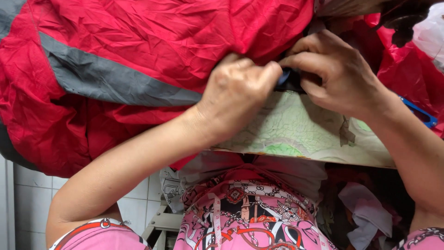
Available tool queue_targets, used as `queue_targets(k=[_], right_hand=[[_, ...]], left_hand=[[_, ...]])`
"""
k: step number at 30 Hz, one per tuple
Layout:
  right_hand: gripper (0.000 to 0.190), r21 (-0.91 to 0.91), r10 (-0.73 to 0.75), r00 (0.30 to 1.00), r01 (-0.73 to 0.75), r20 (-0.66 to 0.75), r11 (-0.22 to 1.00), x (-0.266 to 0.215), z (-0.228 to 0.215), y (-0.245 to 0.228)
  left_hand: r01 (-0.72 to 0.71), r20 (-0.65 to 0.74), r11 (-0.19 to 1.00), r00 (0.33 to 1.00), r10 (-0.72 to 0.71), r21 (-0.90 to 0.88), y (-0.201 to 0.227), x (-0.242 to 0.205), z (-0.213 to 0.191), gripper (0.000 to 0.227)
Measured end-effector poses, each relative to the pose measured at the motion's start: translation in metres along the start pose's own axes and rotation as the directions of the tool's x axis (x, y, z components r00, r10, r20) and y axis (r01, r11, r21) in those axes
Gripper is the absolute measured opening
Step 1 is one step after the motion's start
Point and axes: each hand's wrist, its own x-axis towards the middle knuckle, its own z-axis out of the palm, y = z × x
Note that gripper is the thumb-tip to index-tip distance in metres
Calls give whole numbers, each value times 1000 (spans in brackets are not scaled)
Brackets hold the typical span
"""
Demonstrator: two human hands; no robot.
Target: A person is repairing a red jacket by sewing a zipper or reinforcement strip onto it using an industrial sewing machine.
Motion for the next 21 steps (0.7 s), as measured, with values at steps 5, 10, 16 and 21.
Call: queue_targets(k=[5,10,16,21], right_hand=[[24,2,102,995,-102,-6,995,0,3,8],[16,-22,102,993,-104,-52,994,0,9,13],[14,-19,85,994,-87,-74,996,0,11,14],[17,-11,70,989,-72,-129,997,1,14,5]], left_hand=[[302,329,919,920,-212,-253,-28,17,-3,10],[463,456,803,846,-276,-375,-43,30,-9,8],[492,490,778,826,-276,-391,-43,32,-13,6],[489,482,776,831,-277,-398,-42,31,-14,6]])
